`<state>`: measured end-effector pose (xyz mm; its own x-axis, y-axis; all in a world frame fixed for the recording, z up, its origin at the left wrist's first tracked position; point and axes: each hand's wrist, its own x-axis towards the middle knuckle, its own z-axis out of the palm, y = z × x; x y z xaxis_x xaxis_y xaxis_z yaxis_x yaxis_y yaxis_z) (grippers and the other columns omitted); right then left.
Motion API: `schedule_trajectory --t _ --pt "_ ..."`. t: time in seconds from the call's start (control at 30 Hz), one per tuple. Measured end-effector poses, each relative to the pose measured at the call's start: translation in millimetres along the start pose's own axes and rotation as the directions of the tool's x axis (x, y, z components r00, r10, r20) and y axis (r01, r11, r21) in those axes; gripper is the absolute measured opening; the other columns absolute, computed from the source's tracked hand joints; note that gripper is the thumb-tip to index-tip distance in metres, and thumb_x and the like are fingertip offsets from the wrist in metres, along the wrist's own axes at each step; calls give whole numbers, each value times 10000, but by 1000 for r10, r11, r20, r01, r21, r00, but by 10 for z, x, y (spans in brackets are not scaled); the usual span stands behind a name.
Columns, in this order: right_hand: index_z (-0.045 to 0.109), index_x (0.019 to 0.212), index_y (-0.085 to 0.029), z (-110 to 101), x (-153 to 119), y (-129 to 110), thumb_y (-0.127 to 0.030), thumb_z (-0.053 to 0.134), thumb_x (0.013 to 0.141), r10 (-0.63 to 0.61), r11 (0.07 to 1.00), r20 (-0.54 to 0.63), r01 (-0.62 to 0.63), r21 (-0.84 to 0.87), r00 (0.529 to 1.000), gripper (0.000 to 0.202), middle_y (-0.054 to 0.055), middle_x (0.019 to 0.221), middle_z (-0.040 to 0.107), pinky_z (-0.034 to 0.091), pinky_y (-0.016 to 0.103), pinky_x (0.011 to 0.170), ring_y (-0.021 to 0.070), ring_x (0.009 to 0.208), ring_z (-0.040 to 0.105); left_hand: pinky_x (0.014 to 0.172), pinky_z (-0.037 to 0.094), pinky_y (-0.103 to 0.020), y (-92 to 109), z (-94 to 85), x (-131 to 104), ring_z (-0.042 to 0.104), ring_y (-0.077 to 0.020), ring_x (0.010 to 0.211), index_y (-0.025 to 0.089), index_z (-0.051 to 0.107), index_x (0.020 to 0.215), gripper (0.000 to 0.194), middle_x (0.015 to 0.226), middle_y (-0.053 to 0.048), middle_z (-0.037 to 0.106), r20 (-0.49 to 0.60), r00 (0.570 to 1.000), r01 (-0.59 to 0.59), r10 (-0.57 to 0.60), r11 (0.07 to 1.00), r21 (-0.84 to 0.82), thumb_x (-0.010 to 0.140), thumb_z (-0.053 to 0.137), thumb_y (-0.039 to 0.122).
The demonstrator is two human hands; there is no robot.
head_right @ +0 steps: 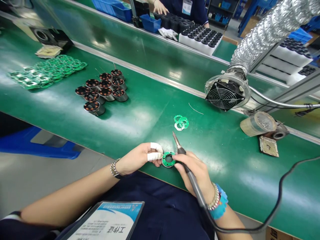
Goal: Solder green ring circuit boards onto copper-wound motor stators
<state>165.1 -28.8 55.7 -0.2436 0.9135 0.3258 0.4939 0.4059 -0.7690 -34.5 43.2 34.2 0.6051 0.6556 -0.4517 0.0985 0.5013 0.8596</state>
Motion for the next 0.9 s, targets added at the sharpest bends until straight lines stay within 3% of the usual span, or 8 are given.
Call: schedule_trajectory --t 0.1,0.17,0.33,0.53,0.77,0.9 --pt "477 1137 -195 53 90 80 -115 519 830 -65 996 184 74 -44 981 320 118 1179 580 478 351 920 202 1105 556 614 483 -258 -15 1 0 589 -115 575 116 562 702 157 610 -18 612 2 1000 -11 11 1000 -4 719 629 257" --pt "462 1139 -203 86 106 113 -116 508 835 -77 995 208 89 -48 975 319 113 1181 581 485 345 914 194 1095 564 626 486 -262 -41 2 -22 599 -118 591 121 555 730 170 625 -16 618 -22 1000 -21 20 999 -39 719 641 267" --pt "444 1155 -192 178 -19 117 -128 560 808 -30 994 70 37 -105 997 371 126 1202 569 468 367 943 207 1125 542 690 499 -281 -146 38 -149 627 -139 710 135 574 871 272 770 -25 649 -107 994 -11 -7 987 -161 671 709 261" --pt "425 1161 -197 268 -115 70 -127 576 789 7 988 -70 -18 -156 998 407 137 1213 558 495 383 896 221 1102 553 599 479 -225 -187 180 -152 569 -88 578 123 612 745 190 649 15 603 -74 997 -3 -16 970 -244 660 711 262" --pt "491 1086 -226 230 -34 8 -109 535 800 -130 979 -19 126 -160 991 312 73 1026 650 471 437 896 223 1064 549 515 463 -215 -120 199 -90 521 -82 475 114 580 674 223 520 25 557 -45 999 -1 -6 988 -156 639 716 287" --pt "514 1080 -207 253 -43 -12 -109 522 809 -103 981 -4 101 -164 995 289 75 953 647 465 436 889 227 1042 549 558 479 -222 -149 165 -108 580 -105 543 113 593 717 234 577 1 609 -79 997 -1 -11 987 -159 637 721 291"
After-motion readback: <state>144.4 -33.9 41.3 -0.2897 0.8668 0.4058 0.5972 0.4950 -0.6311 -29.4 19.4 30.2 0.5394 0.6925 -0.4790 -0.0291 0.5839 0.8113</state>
